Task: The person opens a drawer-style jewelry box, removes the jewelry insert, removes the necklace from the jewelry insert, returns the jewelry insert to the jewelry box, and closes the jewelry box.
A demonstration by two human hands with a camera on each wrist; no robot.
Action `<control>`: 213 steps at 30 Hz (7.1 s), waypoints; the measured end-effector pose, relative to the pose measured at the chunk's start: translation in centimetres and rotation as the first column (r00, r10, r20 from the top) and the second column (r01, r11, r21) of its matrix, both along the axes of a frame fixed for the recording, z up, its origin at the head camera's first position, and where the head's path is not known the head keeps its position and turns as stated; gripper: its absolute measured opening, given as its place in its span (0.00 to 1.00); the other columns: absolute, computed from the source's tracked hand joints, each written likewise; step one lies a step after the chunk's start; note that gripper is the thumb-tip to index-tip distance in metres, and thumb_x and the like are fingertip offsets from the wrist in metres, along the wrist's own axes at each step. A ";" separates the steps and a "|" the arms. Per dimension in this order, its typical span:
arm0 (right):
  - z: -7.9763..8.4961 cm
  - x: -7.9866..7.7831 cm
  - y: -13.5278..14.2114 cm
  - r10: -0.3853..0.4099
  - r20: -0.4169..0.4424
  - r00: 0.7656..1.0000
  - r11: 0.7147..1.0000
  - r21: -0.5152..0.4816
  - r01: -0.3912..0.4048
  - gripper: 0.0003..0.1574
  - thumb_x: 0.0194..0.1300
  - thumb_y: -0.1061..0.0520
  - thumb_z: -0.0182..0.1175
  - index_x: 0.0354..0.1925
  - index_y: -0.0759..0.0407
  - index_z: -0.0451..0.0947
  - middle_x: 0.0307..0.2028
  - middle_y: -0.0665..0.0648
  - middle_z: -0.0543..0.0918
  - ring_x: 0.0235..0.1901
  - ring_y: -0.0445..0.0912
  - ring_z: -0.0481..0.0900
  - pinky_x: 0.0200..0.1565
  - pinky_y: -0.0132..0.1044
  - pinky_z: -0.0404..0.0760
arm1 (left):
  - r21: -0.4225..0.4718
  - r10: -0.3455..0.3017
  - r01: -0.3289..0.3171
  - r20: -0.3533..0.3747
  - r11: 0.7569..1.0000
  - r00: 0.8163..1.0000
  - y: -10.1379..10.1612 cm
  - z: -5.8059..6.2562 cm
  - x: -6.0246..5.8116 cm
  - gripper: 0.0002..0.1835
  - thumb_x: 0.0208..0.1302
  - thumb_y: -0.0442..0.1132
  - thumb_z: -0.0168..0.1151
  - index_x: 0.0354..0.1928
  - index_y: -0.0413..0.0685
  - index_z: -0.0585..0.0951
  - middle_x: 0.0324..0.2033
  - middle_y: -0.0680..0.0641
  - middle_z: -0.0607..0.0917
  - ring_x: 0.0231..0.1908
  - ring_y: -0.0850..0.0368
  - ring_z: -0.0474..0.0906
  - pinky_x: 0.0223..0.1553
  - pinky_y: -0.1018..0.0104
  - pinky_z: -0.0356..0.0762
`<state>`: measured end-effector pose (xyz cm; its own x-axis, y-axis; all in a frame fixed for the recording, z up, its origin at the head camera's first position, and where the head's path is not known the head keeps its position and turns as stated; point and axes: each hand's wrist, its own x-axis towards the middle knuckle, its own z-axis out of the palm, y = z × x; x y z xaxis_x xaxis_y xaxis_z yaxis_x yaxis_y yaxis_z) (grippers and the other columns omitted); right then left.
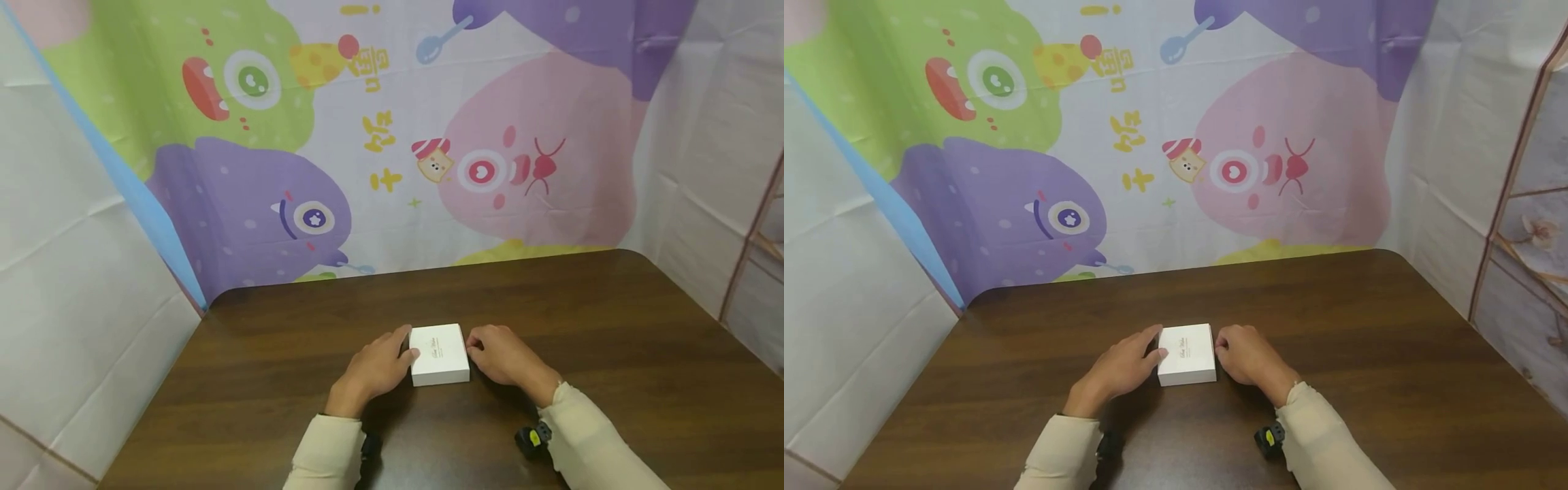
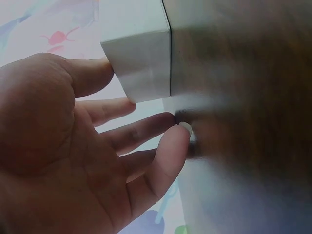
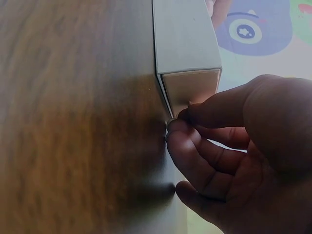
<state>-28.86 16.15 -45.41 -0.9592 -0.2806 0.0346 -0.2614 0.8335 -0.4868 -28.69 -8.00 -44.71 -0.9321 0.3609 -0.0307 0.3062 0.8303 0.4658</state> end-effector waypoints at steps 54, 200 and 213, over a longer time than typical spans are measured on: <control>-0.1 -0.1 0.9 -0.004 -0.032 0.999 1.000 -0.023 0.003 0.06 0.64 0.61 0.57 0.32 0.57 0.81 0.30 0.51 0.80 0.31 0.45 0.74 0.39 0.44 0.76 | 0.005 -0.002 0.002 0.025 1.000 1.000 -0.1 -0.2 0.1 0.32 0.76 0.53 0.51 0.76 0.50 0.62 0.67 0.41 0.73 0.65 0.43 0.71 0.61 0.41 0.68; 0.0 -0.7 3.0 -0.116 0.074 0.990 0.991 -0.063 0.121 0.15 0.64 0.57 0.51 0.22 0.55 0.78 0.21 0.51 0.77 0.23 0.46 0.72 0.28 0.40 0.68 | -0.010 0.004 -0.004 0.023 1.000 1.000 -0.2 -0.2 0.2 0.31 0.77 0.54 0.50 0.76 0.52 0.62 0.67 0.43 0.73 0.66 0.44 0.71 0.61 0.43 0.69; -0.1 -0.9 3.1 -0.157 0.118 0.980 0.984 -0.071 0.166 0.16 0.65 0.57 0.50 0.22 0.56 0.79 0.21 0.52 0.78 0.23 0.46 0.74 0.28 0.39 0.70 | -0.012 0.005 -0.005 0.034 1.000 0.999 -0.3 -0.1 0.3 0.31 0.77 0.54 0.49 0.77 0.52 0.61 0.68 0.42 0.72 0.66 0.43 0.70 0.62 0.42 0.68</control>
